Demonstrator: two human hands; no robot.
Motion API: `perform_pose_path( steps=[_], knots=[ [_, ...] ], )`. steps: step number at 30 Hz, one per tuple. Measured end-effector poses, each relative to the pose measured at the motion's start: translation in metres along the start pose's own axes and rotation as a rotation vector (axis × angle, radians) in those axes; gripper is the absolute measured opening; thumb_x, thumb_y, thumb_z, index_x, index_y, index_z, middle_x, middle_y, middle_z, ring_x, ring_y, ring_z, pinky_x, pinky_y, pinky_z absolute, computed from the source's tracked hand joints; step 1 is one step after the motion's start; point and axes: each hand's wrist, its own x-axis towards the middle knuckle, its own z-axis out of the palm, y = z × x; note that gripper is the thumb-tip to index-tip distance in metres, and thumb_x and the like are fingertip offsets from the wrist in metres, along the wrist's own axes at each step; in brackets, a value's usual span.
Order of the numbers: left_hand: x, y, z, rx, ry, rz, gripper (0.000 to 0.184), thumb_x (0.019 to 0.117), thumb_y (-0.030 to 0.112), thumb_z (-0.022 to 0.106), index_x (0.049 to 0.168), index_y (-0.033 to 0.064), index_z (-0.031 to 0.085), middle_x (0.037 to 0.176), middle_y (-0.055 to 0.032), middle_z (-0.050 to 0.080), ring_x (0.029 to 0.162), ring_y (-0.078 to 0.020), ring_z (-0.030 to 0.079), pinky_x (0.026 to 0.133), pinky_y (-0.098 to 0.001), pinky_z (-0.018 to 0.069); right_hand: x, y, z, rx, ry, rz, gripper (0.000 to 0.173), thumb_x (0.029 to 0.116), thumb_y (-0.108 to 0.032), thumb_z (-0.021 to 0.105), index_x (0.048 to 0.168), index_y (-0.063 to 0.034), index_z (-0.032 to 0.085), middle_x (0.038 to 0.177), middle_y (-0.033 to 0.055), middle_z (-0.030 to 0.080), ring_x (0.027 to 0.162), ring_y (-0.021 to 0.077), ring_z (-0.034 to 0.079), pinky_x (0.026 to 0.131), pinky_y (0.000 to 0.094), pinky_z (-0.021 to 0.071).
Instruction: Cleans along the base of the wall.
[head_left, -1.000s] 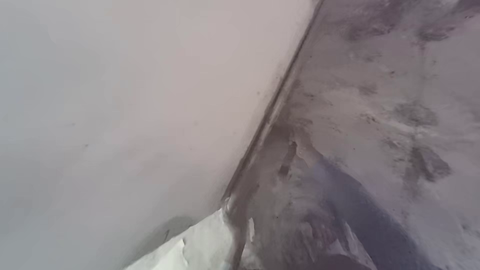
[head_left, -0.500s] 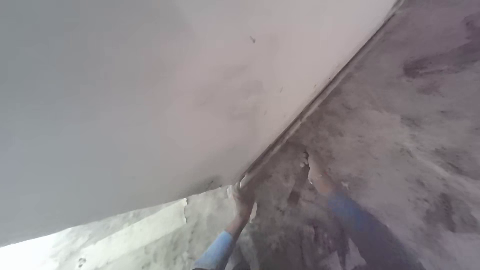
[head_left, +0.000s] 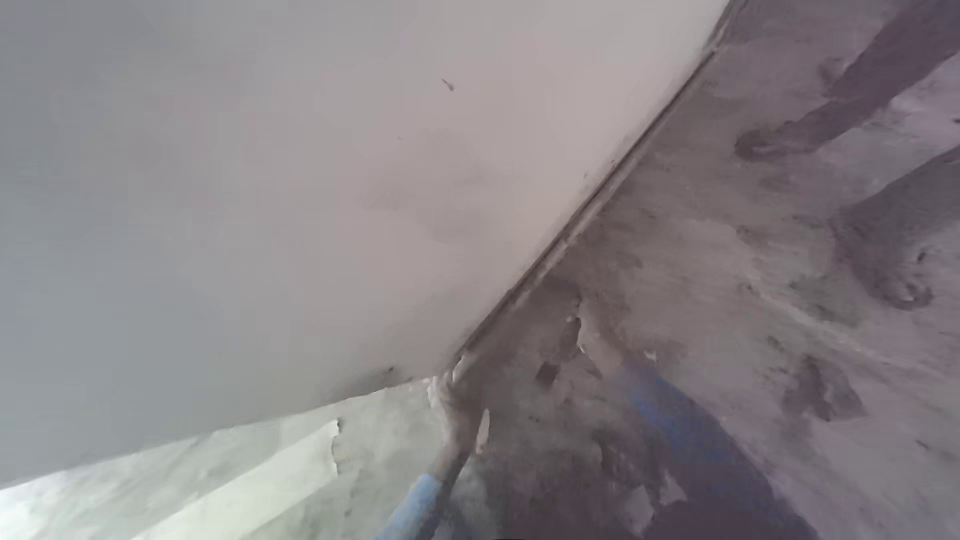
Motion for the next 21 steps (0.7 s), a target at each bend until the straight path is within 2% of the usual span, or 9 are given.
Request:
perform_pose_path(
  steps=[3, 5, 6, 9, 10, 14, 19, 20, 21],
  knots=[
    [0.003, 0.004, -0.002, 0.019, 0.012, 0.010, 0.032, 0.0901, 0.027, 0.072, 0.113, 0.0049, 0.075, 0.108, -0.0183, 0.073, 0.106, -0.0397, 0.067, 0.096, -0.0603, 0.0497, 0.007, -0.006, 0.001, 0.133, -0.027, 0.042, 0.034, 0.1114, -0.029, 0.044, 0.087, -0.0077, 0.055, 0.063, 0.0000, 0.047, 0.046, 0.0091, 0.043, 0.044, 0.0232, 0.0437],
    [0.003, 0.007, -0.006, -0.016, 0.015, 0.013, 0.032, 0.0902, 0.024, 0.071, 0.116, 0.0047, 0.074, 0.110, -0.0192, 0.072, 0.108, -0.0403, 0.066, 0.098, -0.0618, 0.0483, 0.012, -0.005, -0.005, 0.192, -0.068, 0.027, 0.037, 0.1122, -0.029, 0.041, 0.081, -0.0102, 0.051, 0.058, -0.0024, 0.043, 0.043, 0.0079, 0.040, 0.043, 0.0220, 0.0414],
    [0.005, 0.006, -0.004, -0.026, 0.046, 0.044, 0.029, 0.0906, 0.024, 0.070, 0.113, 0.0056, 0.075, 0.108, -0.0182, 0.073, 0.106, -0.0397, 0.067, 0.096, -0.0625, 0.0492, 0.011, -0.007, -0.005, 0.151, -0.051, 0.014, 0.035, 0.1122, -0.029, 0.040, 0.086, -0.0102, 0.052, 0.060, -0.0023, 0.044, 0.045, 0.0073, 0.041, 0.044, 0.0213, 0.0412],
    [-0.001, 0.004, -0.001, -0.016, 0.026, 0.032, 0.036, 0.0881, 0.034, 0.073, 0.113, 0.0077, 0.075, 0.110, -0.0174, 0.072, 0.108, -0.0374, 0.066, 0.098, -0.0613, 0.0489, 0.002, -0.007, -0.010, -0.114, -0.030, 0.044, 0.038, 0.1117, -0.032, 0.043, 0.125, -0.0014, 0.060, 0.094, 0.0108, 0.058, 0.073, 0.0156, 0.053, 0.063, 0.0319, 0.0479],
    [-0.002, 0.003, -0.001, -0.031, 0.008, 0.016, 0.040, 0.0870, 0.035, 0.074, 0.115, 0.0066, 0.074, 0.114, -0.0186, 0.071, 0.112, -0.0382, 0.065, 0.102, -0.0611, 0.0466, 0.004, -0.006, -0.007, -0.084, -0.015, 0.058, 0.037, 0.1111, -0.032, 0.045, 0.125, -0.0018, 0.060, 0.096, 0.0106, 0.058, 0.074, 0.0152, 0.052, 0.064, 0.0316, 0.0482],
    [-0.003, 0.006, -0.003, -0.076, 0.020, 0.025, 0.044, 0.0843, 0.029, 0.077, 0.117, 0.0007, 0.072, 0.115, -0.0221, 0.071, 0.112, -0.0400, 0.066, 0.101, -0.0611, 0.0480, 0.029, -0.006, -0.009, 0.112, -0.017, 0.041, 0.032, 0.1104, -0.031, 0.047, 0.094, -0.0059, 0.059, 0.067, 0.0014, 0.049, 0.049, 0.0104, 0.046, 0.045, 0.0253, 0.0454],
    [0.000, 0.017, -0.005, -0.049, 0.030, -0.007, 0.038, 0.0874, 0.022, 0.078, 0.111, -0.0069, 0.072, 0.107, -0.0263, 0.072, 0.103, -0.0403, 0.070, 0.100, -0.0580, 0.0499, 0.060, -0.004, -0.032, 0.197, -0.025, 0.001, 0.037, 0.1121, -0.037, 0.040, 0.103, -0.0044, 0.054, 0.068, 0.0017, 0.046, 0.050, 0.0111, 0.045, 0.046, 0.0265, 0.0450],
    [-0.001, 0.005, 0.001, -0.033, 0.024, -0.008, 0.038, 0.0874, 0.024, 0.078, 0.112, -0.0044, 0.072, 0.107, -0.0241, 0.072, 0.105, -0.0383, 0.069, 0.100, -0.0570, 0.0494, 0.049, -0.010, -0.036, 0.158, -0.017, -0.025, 0.037, 0.1129, -0.035, 0.038, 0.104, -0.0037, 0.054, 0.070, 0.0030, 0.050, 0.053, 0.0111, 0.048, 0.049, 0.0258, 0.0463],
    [-0.003, -0.020, 0.019, 0.026, 0.024, -0.006, 0.040, 0.0874, 0.035, 0.078, 0.114, 0.0062, 0.074, 0.109, -0.0142, 0.073, 0.107, -0.0296, 0.069, 0.101, -0.0514, 0.0503, 0.019, -0.027, -0.044, 0.082, -0.057, -0.022, 0.038, 0.1135, -0.034, 0.035, 0.116, -0.0023, 0.056, 0.083, 0.0069, 0.057, 0.064, 0.0130, 0.055, 0.059, 0.0274, 0.0508]
  ],
)
